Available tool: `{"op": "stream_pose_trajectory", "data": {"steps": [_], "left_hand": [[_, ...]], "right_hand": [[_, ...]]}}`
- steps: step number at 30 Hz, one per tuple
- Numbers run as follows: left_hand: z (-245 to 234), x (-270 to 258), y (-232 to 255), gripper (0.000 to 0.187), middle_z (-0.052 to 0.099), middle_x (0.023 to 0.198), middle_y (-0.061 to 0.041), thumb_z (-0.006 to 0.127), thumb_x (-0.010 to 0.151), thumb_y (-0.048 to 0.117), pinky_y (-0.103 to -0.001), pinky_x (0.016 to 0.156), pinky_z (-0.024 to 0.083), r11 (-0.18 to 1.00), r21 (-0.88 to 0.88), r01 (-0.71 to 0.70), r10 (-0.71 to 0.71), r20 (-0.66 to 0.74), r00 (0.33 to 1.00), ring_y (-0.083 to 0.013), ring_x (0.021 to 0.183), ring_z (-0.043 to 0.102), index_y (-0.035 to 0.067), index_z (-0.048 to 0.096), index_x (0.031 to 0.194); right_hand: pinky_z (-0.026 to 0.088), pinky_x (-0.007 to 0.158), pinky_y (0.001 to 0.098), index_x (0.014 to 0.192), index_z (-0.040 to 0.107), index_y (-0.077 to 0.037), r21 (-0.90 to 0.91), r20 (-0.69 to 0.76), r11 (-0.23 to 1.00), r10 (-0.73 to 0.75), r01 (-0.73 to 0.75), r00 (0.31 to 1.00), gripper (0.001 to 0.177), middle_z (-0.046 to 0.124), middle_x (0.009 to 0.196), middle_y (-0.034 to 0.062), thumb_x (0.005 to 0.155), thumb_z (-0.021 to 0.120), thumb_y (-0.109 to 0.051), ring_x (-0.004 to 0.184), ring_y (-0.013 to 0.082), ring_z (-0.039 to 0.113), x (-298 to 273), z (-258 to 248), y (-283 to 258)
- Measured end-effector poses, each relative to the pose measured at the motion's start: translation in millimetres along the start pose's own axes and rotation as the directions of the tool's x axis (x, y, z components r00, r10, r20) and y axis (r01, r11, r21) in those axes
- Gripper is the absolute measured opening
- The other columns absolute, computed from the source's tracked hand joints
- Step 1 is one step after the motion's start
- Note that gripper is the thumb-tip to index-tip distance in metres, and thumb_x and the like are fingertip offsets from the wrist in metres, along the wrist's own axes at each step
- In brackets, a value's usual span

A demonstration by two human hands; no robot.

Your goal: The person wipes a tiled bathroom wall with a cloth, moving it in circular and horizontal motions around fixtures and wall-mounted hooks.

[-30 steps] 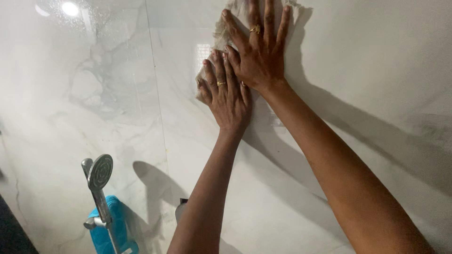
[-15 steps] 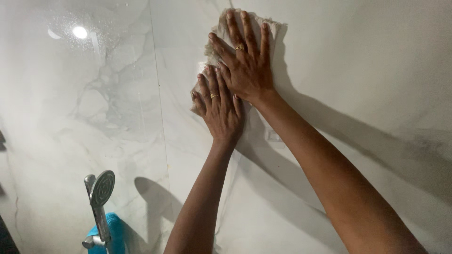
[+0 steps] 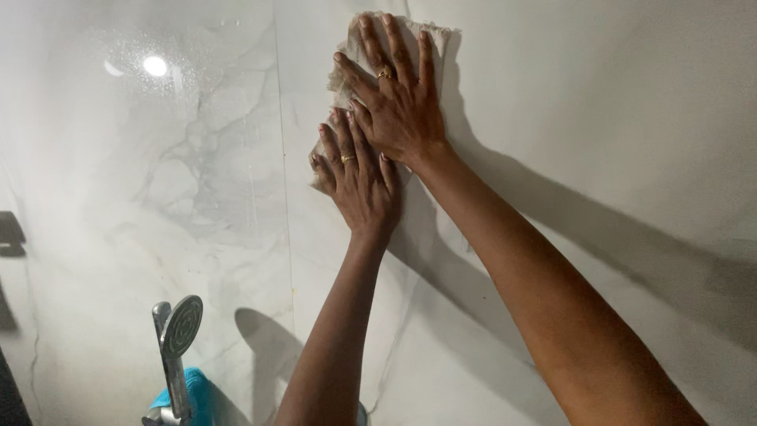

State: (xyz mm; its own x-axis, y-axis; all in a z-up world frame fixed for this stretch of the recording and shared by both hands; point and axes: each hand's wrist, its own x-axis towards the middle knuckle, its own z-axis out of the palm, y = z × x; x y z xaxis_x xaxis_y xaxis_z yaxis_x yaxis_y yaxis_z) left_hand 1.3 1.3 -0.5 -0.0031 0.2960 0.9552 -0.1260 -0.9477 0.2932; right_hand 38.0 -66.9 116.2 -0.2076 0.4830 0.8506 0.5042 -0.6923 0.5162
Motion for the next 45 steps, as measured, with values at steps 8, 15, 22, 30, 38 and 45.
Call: {"op": "stream_pose_trajectory", "data": {"steps": [8, 15, 22, 30, 38, 45], "left_hand": [[4.5, -8.6, -9.4, 0.069, 0.011, 0.175, -0.009, 0.036, 0.106, 0.038, -0.056, 0.129, 0.002, 0.993, 0.037, 0.112, -0.111, -0.019, 0.994, -0.0316, 0.162, 0.003, 0.008, 0.02, 0.166], [3.7, -25.8, -25.0, 0.067, 0.012, 0.176, -0.008, 0.035, 0.108, 0.036, -0.056, 0.131, 0.001, 0.984, 0.041, 0.173, -0.17, -0.069, 0.983, -0.031, 0.163, 0.004, 0.009, 0.017, 0.167], [-2.0, -43.0, -37.5, 0.067, 0.013, 0.175, -0.009, 0.034, 0.108, 0.035, -0.057, 0.129, 0.0, 0.975, 0.008, 0.221, -0.22, -0.073, 0.973, -0.0325, 0.163, 0.004, 0.008, 0.016, 0.167], [-5.7, -59.3, -45.1, 0.066, 0.011, 0.176, -0.01, 0.033, 0.109, 0.035, -0.057, 0.129, 0.0, 0.958, -0.003, 0.286, -0.286, -0.08, 0.955, -0.0316, 0.164, 0.004, 0.009, 0.015, 0.167], [-6.5, -72.7, -55.4, 0.066, 0.013, 0.175, -0.013, 0.034, 0.109, 0.036, -0.057, 0.129, 0.002, 0.953, -0.014, 0.302, -0.302, -0.088, 0.949, -0.0336, 0.163, 0.005, 0.008, 0.017, 0.166], [-19.9, -74.6, -55.3, 0.067, 0.022, 0.169, -0.013, 0.043, 0.106, 0.038, -0.055, 0.127, 0.013, 0.938, 0.056, 0.342, -0.344, 0.022, 0.939, -0.0375, 0.157, 0.016, 0.009, 0.024, 0.163]], "right_hand": [[-0.002, 0.126, 0.0662, 0.165, 0.039, -0.035, 0.019, 0.047, 0.997, -0.08, 0.08, 0.996, 0.065, 0.009, 0.175, 0.0061, 0.106, 0.054, -0.057, 0.161, 0.0306, 0.002, 6.4, 9.2, -16.7], [-0.002, 0.127, 0.0641, 0.161, 0.042, -0.035, 0.056, 0.072, 0.99, -0.13, 0.127, 0.989, 0.062, 0.013, 0.175, 0.0059, 0.104, 0.053, -0.057, 0.16, 0.0306, 0.005, 3.8, 19.1, -42.1], [-0.003, 0.127, 0.0615, 0.16, 0.044, -0.034, 0.139, 0.088, 0.978, -0.169, 0.156, 0.982, 0.063, 0.012, 0.174, 0.0075, 0.103, 0.053, -0.058, 0.16, 0.0313, 0.006, -3.4, 28.2, -64.0], [-0.002, 0.129, 0.0624, 0.16, 0.045, -0.033, 0.128, 0.055, 0.971, -0.212, 0.204, 0.976, 0.062, 0.012, 0.175, 0.0062, 0.105, 0.052, -0.059, 0.161, 0.0302, 0.005, -12.7, 42.3, -81.8], [0.01, 0.123, 0.0663, 0.145, 0.057, -0.027, 0.2, -0.067, 0.95, -0.231, 0.24, 0.971, 0.058, 0.046, 0.154, 0.006, 0.095, 0.072, -0.052, 0.144, 0.0304, 0.034, -22.4, 44.8, -91.3], [0.013, 0.127, 0.0593, 0.135, 0.061, -0.019, 0.098, -0.059, 0.966, -0.236, 0.241, 0.97, 0.055, 0.051, 0.146, 0.0084, 0.095, 0.072, -0.055, 0.145, 0.0298, 0.036, -24.8, 47.7, -92.5]]}}
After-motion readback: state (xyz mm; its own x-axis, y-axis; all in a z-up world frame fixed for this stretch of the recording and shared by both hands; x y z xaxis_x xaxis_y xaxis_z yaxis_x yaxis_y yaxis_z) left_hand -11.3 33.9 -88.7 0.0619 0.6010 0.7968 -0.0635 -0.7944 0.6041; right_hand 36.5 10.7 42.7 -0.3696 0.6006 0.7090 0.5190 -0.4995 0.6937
